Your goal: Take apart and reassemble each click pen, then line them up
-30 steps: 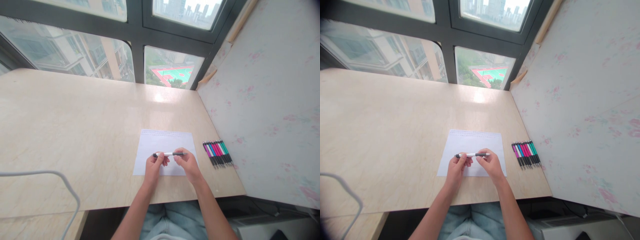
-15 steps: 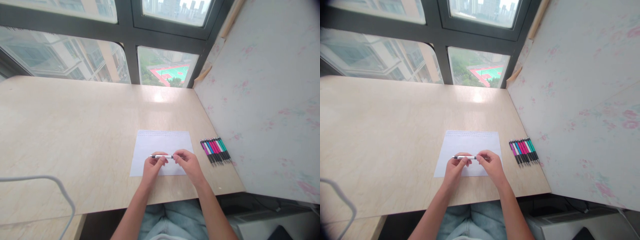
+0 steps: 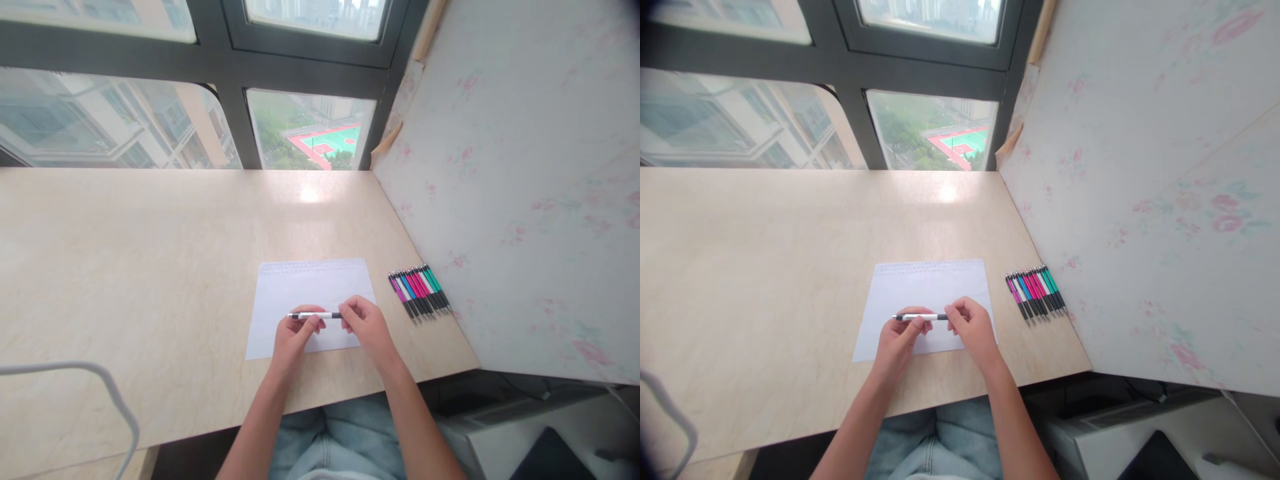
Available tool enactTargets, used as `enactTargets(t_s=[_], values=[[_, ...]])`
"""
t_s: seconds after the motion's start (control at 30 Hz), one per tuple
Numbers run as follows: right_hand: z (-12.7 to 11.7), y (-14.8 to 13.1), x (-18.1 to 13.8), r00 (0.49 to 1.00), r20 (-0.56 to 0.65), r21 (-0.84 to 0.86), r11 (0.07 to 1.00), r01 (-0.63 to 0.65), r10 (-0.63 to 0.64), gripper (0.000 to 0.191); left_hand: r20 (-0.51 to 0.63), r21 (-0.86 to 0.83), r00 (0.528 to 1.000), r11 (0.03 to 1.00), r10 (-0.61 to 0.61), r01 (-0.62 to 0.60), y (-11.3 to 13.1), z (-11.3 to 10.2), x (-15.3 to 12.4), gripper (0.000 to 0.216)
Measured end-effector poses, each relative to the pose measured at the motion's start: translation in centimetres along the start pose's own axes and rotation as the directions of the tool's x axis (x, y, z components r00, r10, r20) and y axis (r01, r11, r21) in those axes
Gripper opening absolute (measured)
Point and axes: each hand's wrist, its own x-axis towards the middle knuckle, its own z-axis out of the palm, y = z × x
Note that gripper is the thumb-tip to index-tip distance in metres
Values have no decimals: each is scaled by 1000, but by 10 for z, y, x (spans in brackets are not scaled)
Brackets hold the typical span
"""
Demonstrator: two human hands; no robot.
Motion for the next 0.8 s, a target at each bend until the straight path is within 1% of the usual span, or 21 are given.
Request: enactTargets(t_s=[0.07,0.13,0.23,0.27,0.3,0.33,0.37,0.43,0.5,0.6,0.7,0.73,0.8], values=[[-1,0,-2,999,-22,18,999,36,-36,20,5,-33,1000,999,-12,12,1,1,0,26],[-1,1,-3,997,-20,29,996,79,-78,17,-5,-63,1000,998,-23,22,2,2,1,26],[-2,1,-4,993,27,74,991,113,-116,26,-11,-98,1000,995,-29,28,1,2,1,25],[-2,1,-4,994,32,91,990,106,-109,28,-7,-104,1000,994,-29,28,1,2,0,24],[-2,2,-4,995,27,96,991,89,-92,26,-2,-106,1000,994,-29,29,1,2,0,24],[-3,2,-3,997,17,84,994,67,-69,23,3,-104,1000,994,-30,30,0,1,0,24],[-3,3,-2,999,8,55,998,39,-40,25,6,-98,999,995,-33,33,0,1,0,24],[-5,4,-1,1000,9,-36,999,-6,6,42,9,-83,999,996,-40,41,0,1,0,25],[-8,4,0,999,29,-111,994,-17,20,49,14,-78,999,996,-45,46,0,2,1,25],[-12,1,-2,999,37,-131,991,17,-12,41,27,-108,998,992,-58,61,1,3,1,26],[-14,-2,-4,997,43,-80,995,61,-57,20,14,-162,997,983,-80,81,0,5,0,25],[-14,-3,-5,997,45,-56,996,72,-70,17,5,-178,996,980,-84,84,0,5,0,24],[-14,-3,-5,996,33,-7,996,87,-86,23,-1,-206,996,975,-84,82,0,5,-1,23]])
